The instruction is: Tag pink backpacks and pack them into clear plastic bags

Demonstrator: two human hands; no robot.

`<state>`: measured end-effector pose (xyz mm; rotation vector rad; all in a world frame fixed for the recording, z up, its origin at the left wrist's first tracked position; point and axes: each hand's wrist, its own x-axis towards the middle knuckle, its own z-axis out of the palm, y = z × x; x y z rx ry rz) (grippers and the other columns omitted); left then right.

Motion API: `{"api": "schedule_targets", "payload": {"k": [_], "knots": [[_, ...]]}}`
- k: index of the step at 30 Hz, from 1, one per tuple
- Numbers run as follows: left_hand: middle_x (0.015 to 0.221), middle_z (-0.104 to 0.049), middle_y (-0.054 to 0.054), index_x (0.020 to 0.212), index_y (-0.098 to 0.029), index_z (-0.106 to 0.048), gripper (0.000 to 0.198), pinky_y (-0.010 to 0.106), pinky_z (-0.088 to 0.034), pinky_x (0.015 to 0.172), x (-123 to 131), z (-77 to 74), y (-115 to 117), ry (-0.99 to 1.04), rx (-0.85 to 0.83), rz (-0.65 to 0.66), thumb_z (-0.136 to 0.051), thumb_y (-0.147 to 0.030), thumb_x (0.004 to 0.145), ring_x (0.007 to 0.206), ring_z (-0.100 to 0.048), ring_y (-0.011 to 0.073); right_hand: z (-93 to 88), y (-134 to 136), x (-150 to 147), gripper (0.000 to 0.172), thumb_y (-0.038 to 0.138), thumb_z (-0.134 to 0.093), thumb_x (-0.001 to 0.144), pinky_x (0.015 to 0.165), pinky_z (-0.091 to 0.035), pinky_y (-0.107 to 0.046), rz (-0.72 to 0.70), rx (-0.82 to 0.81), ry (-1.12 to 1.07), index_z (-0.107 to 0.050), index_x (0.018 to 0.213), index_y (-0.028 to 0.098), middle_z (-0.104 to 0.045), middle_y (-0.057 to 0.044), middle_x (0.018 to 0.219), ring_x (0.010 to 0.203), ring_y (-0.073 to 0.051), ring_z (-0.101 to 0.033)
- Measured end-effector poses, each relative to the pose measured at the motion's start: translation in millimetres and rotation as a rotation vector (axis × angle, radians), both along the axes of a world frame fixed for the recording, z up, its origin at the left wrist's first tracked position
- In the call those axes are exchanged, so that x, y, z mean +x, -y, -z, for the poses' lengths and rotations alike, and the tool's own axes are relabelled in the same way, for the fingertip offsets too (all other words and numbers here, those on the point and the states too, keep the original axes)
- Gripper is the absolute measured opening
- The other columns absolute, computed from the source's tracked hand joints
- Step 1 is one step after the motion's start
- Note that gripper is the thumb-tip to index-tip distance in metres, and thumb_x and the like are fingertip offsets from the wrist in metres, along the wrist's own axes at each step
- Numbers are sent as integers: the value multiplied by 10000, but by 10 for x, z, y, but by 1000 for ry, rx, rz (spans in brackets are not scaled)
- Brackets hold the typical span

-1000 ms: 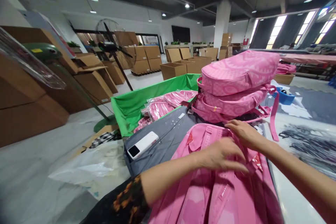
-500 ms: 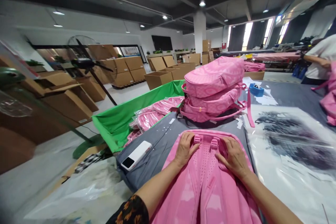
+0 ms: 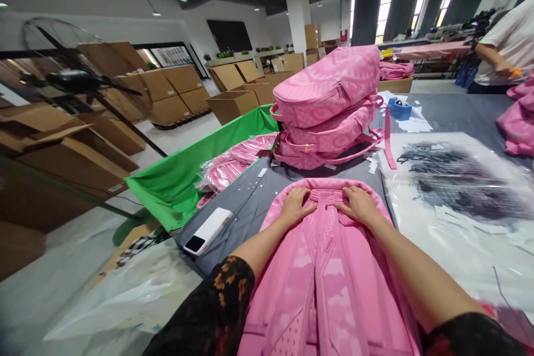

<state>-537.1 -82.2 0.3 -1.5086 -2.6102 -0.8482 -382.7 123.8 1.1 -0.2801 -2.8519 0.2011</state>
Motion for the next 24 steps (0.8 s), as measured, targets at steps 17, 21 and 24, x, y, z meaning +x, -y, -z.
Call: {"api": "schedule_targets", "payload": {"k": [17, 21, 24], "knots": [[1681, -135, 154, 1576, -236, -298, 945, 629, -23, 1240, 647, -90, -167, 57, -188, 161, -416, -824, 846, 1558, 11, 351, 113, -37, 19, 386, 133, -438, 915, 963, -488, -406, 21, 301, -36, -573, 1276, 139, -647, -185, 1226, 1130, -289, -605], [1671, -222, 113, 1579, -271, -284, 827, 583, -107, 1262, 680, 13, -143, -10, -70, 84, -420, -738, 910, 1562, -76, 309, -304, -322, -40, 489, 57, -553, 789, 887, -509, -355, -18, 286, 79, -606, 1252, 206, -667, -131, 1205, 1096, -272, -633], [1662, -252, 127, 1581, -203, -280, 735, 538, -114, 1276, 728, 71, -122, -57, 3, 6, -377, -617, 982, 1563, -98, 284, -451, -563, -214, 456, 32, -599, 707, 701, -489, -282, -1, 243, 211, -652, 1133, 183, -709, -97, 1022, 889, -233, -689]]}}
